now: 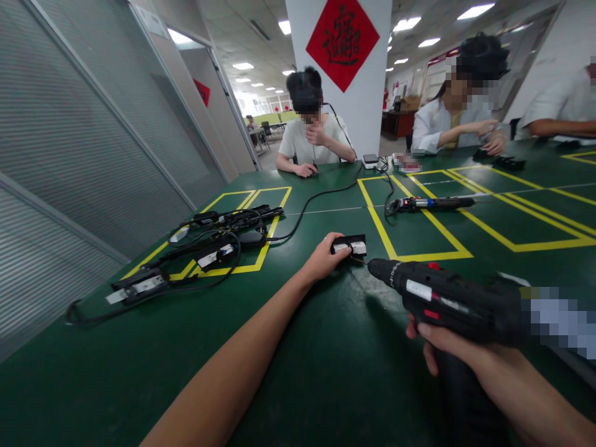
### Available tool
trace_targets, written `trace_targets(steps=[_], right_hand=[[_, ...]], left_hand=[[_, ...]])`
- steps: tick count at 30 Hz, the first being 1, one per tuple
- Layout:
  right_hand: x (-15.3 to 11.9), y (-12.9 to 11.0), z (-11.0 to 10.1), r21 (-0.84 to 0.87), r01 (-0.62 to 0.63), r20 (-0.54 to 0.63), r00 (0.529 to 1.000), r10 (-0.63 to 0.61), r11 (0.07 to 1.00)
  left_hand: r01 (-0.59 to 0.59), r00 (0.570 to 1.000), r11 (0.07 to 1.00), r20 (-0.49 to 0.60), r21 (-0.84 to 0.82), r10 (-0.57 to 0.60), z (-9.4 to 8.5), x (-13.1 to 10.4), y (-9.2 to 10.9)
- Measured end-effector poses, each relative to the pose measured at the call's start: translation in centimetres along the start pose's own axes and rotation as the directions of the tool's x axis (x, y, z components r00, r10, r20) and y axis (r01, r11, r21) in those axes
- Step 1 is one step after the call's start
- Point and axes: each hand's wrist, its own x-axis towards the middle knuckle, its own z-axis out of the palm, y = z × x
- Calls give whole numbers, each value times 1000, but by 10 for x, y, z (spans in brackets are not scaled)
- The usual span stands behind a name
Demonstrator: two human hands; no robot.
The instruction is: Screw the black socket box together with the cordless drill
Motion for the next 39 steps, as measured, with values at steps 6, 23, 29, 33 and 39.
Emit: trace_targets(steps=[6, 23, 29, 33, 39], right_hand=[[5, 3, 5, 105, 38, -21, 999, -36, 994], [-12, -20, 6, 83, 68, -7, 998, -68, 994], [-2, -8, 6, 124, 56, -12, 998, -55, 991], [0, -5, 7, 102, 29, -41, 999, -25, 994], [0, -3, 7, 72, 32, -31, 999, -29, 997]], left_hand=[[4, 1000, 1000, 7, 6, -4, 0, 0, 0], [3, 1000, 1000, 6, -10, -3, 0, -1, 0], [-12, 1000, 1000, 8, -8, 13, 0, -1, -1], [-2, 1000, 1000, 6, -13, 2, 1, -1, 0], [5, 1000, 1000, 1, -15, -5, 2, 0, -1]])
